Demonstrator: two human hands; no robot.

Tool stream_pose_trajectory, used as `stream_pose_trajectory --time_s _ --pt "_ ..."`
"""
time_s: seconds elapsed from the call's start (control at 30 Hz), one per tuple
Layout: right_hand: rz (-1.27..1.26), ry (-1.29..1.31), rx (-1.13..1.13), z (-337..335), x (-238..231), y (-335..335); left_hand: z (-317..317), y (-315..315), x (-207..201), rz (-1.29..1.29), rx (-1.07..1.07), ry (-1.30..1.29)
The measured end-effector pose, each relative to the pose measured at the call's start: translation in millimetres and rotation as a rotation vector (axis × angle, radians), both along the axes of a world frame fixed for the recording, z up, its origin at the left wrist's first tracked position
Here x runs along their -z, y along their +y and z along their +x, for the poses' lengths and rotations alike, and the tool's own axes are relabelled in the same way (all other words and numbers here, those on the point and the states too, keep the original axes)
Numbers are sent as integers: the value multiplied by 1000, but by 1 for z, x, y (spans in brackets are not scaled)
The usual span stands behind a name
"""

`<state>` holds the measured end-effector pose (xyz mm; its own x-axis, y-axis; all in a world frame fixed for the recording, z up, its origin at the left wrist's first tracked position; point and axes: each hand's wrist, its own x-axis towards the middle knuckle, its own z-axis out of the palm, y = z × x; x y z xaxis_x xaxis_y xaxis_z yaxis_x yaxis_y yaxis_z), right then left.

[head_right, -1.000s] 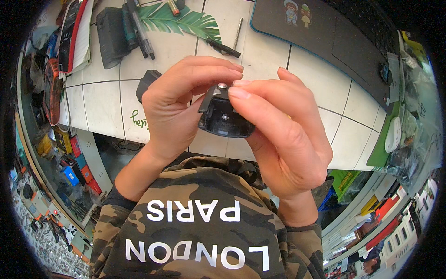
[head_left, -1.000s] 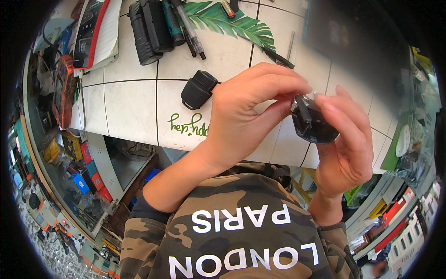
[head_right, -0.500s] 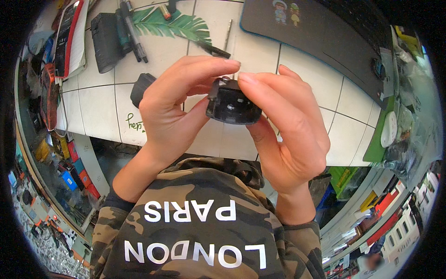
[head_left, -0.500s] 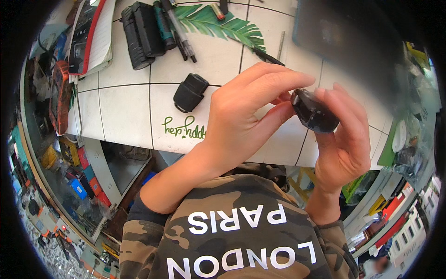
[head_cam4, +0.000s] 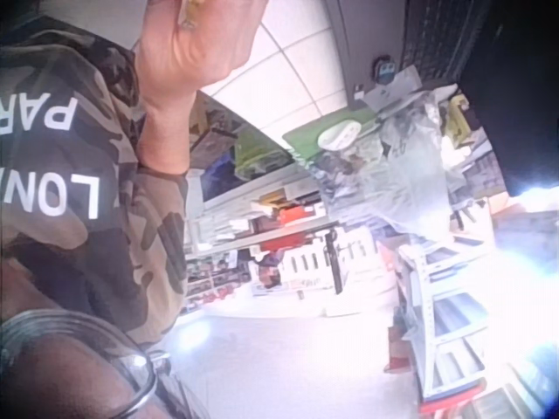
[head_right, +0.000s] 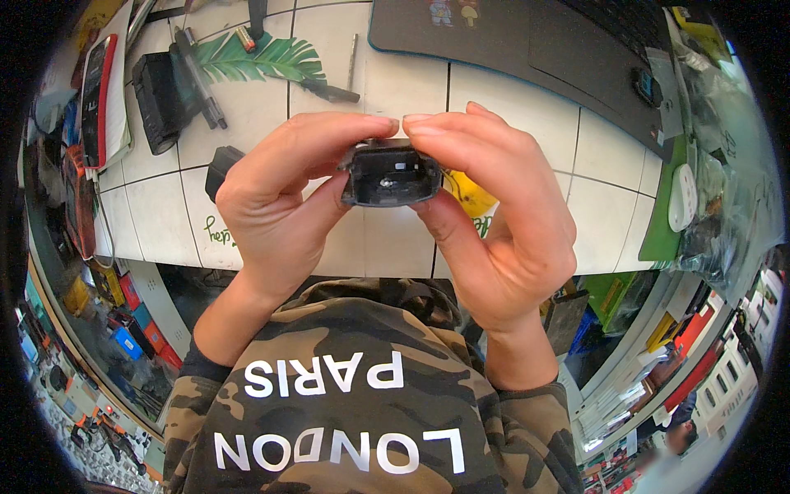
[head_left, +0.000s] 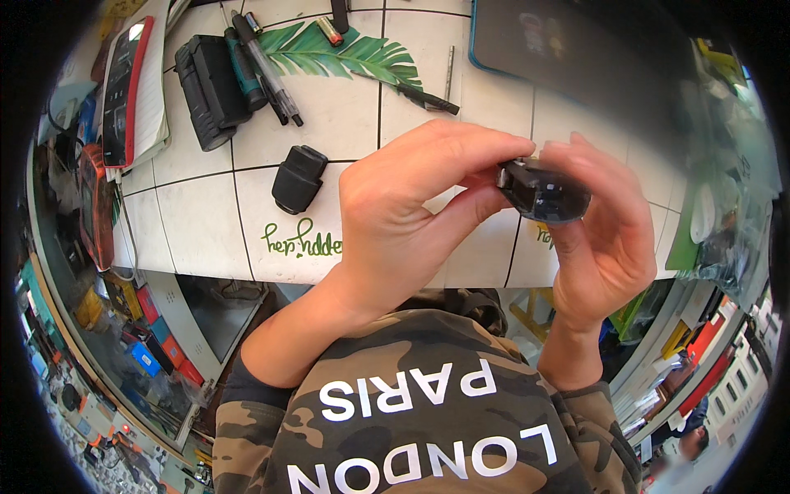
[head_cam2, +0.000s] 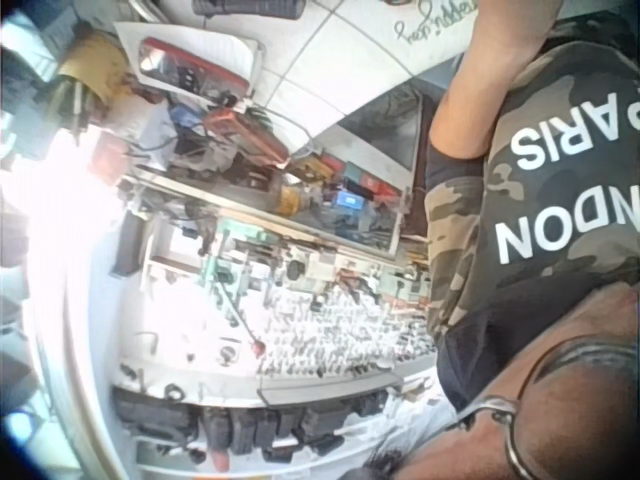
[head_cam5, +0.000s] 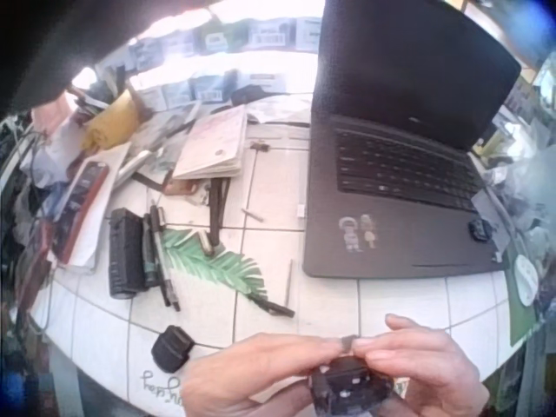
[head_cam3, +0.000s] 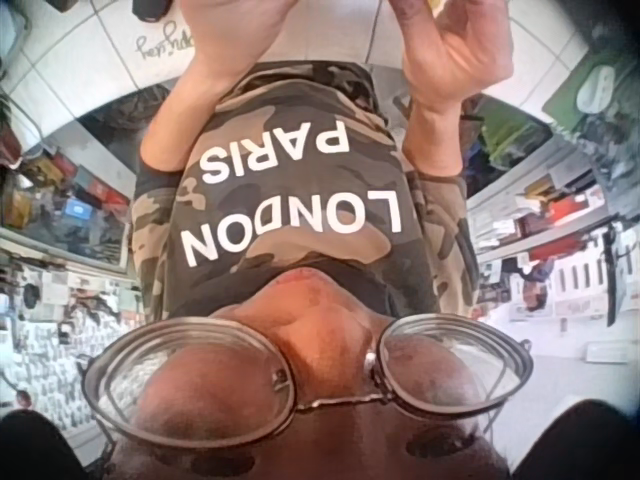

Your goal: The person uses a yellow-handled screwdriver to pry open a black car key fob, then removes the internal circuit board and battery. They continue to separate the fob casing and extract the metal key blade, leaving the components separated on the counter.

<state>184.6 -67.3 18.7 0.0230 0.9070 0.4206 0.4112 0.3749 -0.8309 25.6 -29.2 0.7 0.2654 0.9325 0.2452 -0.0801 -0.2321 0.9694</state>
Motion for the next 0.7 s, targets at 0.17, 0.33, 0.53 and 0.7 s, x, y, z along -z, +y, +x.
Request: stream_pose_trajectory --time_s 0.17,0.33,0.53,0.7 --pt "-11 52 31 -1 0 -1 0 1 -3 82 -21 108" --pt "3 52 44 -1 1 0 3 -1 -4 116 -35 149" --pt "12 36 81 -3 2 -3 4 2 1 361 -29 203" --pt "24 35 66 1 5 -4 7 3 5 510 -59 248"
